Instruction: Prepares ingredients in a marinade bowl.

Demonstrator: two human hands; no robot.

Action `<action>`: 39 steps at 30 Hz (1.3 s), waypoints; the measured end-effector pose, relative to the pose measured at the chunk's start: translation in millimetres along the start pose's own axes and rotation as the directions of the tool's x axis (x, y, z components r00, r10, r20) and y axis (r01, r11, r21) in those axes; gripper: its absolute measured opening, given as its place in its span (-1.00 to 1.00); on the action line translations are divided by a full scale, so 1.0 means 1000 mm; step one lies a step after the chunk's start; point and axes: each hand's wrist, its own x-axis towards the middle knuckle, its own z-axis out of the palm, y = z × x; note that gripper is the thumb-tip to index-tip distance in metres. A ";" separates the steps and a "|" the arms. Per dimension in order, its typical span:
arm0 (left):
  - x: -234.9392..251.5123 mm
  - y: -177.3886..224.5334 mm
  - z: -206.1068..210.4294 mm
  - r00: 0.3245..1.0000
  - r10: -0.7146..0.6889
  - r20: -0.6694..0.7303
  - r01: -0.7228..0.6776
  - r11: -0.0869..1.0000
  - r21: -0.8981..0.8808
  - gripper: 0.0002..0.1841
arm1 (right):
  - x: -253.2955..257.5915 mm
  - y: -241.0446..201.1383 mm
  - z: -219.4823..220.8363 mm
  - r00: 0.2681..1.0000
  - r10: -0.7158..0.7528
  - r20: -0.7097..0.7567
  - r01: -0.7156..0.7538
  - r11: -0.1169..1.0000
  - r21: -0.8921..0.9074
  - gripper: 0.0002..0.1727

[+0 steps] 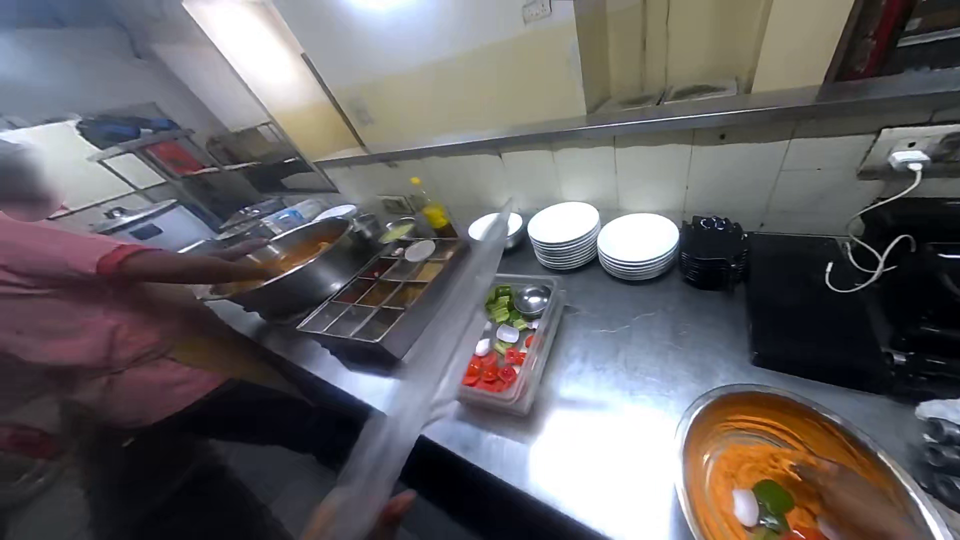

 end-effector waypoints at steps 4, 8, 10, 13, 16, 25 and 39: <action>0.087 -0.039 0.046 0.989 0.138 0.054 -0.147 0.961 0.234 -0.63 | -0.001 0.006 0.002 0.999 0.011 -0.046 -0.011 1.000 0.001 -0.63; 0.136 -0.142 0.083 0.862 0.373 0.343 -0.499 0.744 0.444 -0.51 | -0.003 0.008 0.009 0.993 0.006 -0.118 -0.002 1.000 0.031 -0.61; 0.139 -0.192 0.093 0.832 0.386 0.398 -0.539 0.731 0.418 -0.51 | -0.005 0.006 0.014 0.988 0.029 -0.150 -0.025 0.999 0.030 -0.58; 0.132 -0.241 0.101 0.792 0.407 0.454 -0.578 0.739 0.345 -0.54 | -0.001 0.011 0.027 0.969 0.069 -0.237 -0.052 0.996 0.076 -0.55; 0.123 -0.271 0.103 0.749 0.440 0.496 -0.612 0.747 0.261 -0.56 | -0.010 -0.006 0.047 0.945 0.114 -0.306 -0.095 0.992 0.078 -0.50; 0.110 -0.300 0.099 0.688 0.240 0.685 -0.351 0.936 0.024 -0.15 | -0.011 -0.006 0.071 0.860 0.172 -0.481 -0.090 0.978 0.188 -0.60; 0.153 -0.233 0.090 0.423 -0.661 0.619 0.829 0.558 0.029 -0.66 | -0.030 0.009 0.064 0.861 0.171 -0.479 -0.103 0.981 0.165 -0.65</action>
